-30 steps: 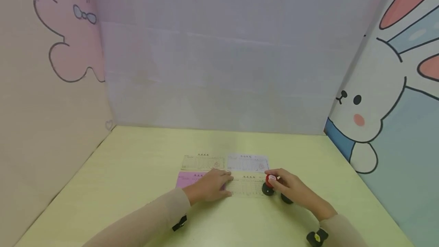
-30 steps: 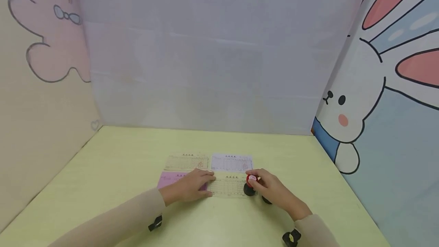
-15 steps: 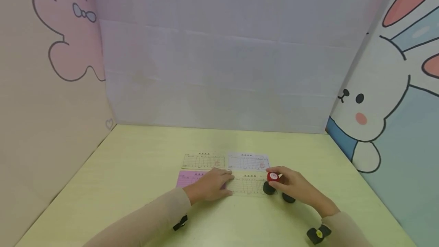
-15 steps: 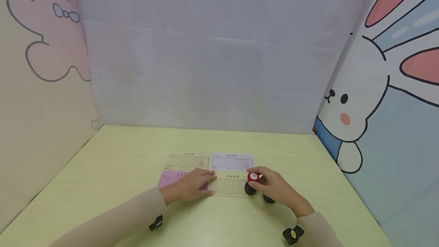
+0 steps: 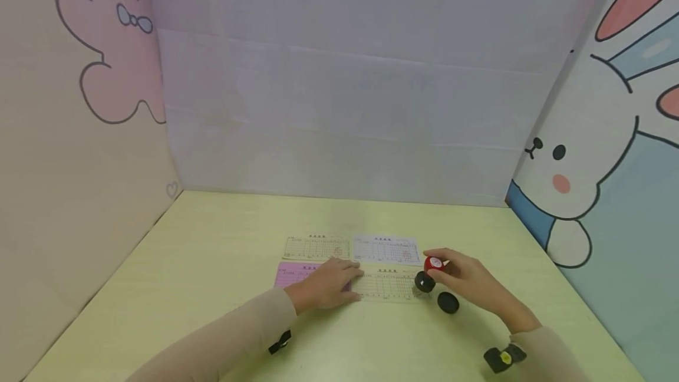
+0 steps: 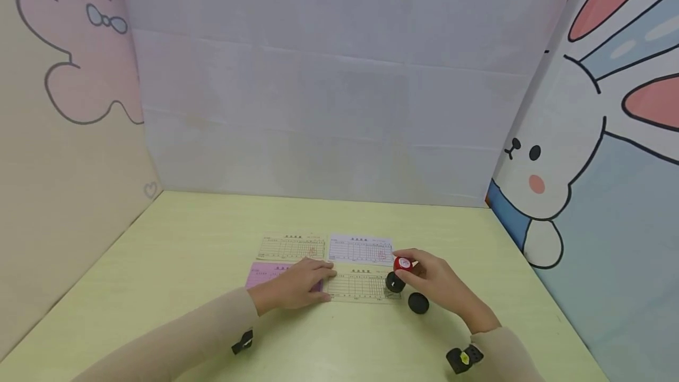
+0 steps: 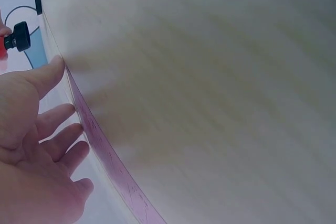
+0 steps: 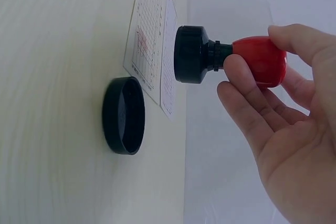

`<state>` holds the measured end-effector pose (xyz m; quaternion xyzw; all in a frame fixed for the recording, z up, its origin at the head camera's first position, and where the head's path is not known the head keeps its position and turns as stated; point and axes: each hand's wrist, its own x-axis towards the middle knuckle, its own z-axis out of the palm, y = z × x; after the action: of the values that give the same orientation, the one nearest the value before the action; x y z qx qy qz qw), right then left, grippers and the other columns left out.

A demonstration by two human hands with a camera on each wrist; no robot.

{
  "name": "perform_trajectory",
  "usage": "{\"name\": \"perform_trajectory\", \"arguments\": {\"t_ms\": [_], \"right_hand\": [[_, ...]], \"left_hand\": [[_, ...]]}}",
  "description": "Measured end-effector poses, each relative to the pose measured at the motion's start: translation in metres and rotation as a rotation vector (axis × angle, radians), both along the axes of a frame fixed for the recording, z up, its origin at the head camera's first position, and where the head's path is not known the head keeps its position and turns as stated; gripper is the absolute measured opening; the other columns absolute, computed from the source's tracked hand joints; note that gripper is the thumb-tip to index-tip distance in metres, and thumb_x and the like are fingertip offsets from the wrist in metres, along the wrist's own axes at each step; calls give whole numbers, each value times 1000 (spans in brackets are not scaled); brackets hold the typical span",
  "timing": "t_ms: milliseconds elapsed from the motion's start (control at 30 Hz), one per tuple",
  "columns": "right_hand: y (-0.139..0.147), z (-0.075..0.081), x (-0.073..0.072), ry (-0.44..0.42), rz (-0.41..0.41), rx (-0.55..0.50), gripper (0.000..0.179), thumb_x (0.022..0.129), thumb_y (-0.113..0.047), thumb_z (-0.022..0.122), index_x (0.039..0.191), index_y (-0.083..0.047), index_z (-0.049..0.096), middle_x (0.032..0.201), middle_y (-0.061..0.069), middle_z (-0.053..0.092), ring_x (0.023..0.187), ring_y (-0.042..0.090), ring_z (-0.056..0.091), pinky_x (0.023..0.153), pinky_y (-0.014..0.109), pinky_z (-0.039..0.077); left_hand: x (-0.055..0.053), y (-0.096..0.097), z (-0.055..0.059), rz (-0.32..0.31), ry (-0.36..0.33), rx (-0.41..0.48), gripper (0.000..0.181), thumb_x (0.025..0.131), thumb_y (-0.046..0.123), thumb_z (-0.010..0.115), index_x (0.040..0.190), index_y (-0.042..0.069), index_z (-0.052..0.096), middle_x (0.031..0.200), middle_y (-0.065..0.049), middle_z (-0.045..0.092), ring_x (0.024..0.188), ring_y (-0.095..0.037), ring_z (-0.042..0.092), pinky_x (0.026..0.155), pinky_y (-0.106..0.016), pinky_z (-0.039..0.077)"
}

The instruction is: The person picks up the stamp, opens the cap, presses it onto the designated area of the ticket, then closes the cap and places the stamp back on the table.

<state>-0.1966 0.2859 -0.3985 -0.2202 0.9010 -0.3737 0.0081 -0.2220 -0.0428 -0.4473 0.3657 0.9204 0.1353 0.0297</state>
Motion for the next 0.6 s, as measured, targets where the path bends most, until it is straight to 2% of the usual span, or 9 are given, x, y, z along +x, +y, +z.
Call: {"name": "perform_trajectory", "arguments": {"t_ms": [300, 433, 600], "right_hand": [[11, 5, 5, 13, -35, -21, 42, 96, -22, 69, 134, -8, 59, 110, 5, 68, 85, 14, 65, 74, 25, 56], [18, 7, 9, -9, -78, -19, 43, 96, -24, 70, 135, -8, 59, 108, 4, 68, 87, 15, 65, 74, 25, 56], [27, 6, 15, -16, -101, -12, 43, 96, -24, 70, 135, -9, 59, 106, 4, 69, 86, 15, 66, 75, 25, 56]], "left_hand": [[-1, 3, 4, -3, -43, 86, 53, 96, 38, 68, 141, 12, 58, 152, -10, 46, 140, -28, 41, 117, -44, 28], [-4, 15, 4, -28, -68, 122, 52, 96, 38, 68, 141, 13, 57, 153, -9, 46, 141, -27, 40, 117, -44, 28], [-4, 35, 4, -50, -81, 112, 54, 95, 40, 68, 142, 14, 57, 152, -5, 47, 141, -24, 40, 117, -40, 29]]}}
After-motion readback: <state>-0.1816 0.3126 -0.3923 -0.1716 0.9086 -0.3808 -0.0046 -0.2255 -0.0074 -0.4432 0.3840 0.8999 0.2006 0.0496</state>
